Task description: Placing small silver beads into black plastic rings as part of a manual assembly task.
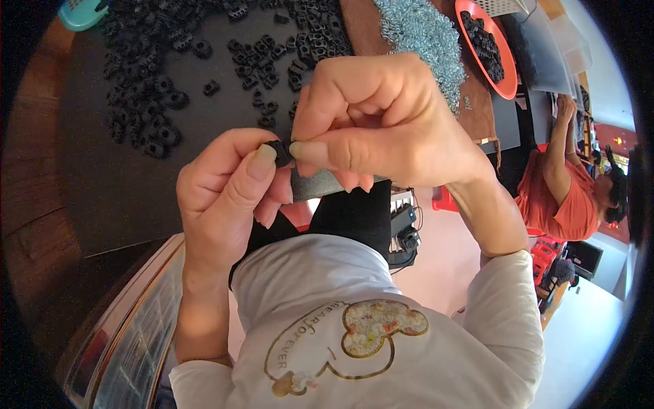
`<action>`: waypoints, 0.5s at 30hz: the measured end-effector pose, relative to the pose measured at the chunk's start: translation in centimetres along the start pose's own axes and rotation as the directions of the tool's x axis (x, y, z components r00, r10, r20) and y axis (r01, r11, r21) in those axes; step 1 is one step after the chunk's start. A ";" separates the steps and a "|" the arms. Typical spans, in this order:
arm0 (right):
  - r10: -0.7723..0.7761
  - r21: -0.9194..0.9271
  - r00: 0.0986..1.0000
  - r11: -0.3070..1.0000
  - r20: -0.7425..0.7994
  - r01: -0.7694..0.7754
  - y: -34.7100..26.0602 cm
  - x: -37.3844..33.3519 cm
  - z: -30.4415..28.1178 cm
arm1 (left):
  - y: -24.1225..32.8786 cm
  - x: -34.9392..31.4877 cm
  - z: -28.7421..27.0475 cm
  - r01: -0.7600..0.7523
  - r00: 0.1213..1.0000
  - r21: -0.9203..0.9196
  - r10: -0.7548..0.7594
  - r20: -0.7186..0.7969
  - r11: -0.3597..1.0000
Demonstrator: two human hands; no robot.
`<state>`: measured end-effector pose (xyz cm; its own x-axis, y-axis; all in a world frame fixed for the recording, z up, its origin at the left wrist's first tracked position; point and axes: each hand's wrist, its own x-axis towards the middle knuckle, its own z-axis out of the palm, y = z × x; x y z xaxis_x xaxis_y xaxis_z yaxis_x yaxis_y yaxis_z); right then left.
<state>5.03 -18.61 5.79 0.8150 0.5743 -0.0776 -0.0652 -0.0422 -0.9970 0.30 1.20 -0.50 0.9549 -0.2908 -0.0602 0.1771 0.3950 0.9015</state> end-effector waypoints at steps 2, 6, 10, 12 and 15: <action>0.022 0.024 1.000 0.999 0.012 -0.023 0.0 -0.1 0.0 | 0.0 0.0 0.0 0.018 1.000 -0.006 -0.018 0.002 1.000; -0.018 -0.021 1.000 1.000 -0.020 0.018 0.2 -0.1 0.3 | -0.1 0.0 0.0 0.006 1.000 -0.033 -0.006 -0.010 0.999; -0.106 -0.109 0.993 0.989 -0.044 0.100 0.8 -0.6 0.5 | -0.2 0.0 -0.3 -0.027 0.999 -0.020 0.028 0.036 0.999; -0.076 -0.078 0.996 0.994 -0.055 0.072 0.6 -0.6 0.7 | -0.3 0.0 0.0 -0.033 0.999 -0.010 0.033 0.015 0.999; -0.037 -0.019 0.997 0.999 -0.069 0.035 0.6 -0.6 1.0 | -0.4 -0.1 0.3 -0.050 0.999 -0.002 0.050 -0.020 0.999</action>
<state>3.92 -18.15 5.20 0.8547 0.5176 -0.0411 -0.0252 -0.0378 -0.9990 0.04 0.83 -0.74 0.9672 -0.2531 -0.0232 0.1292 0.4107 0.9026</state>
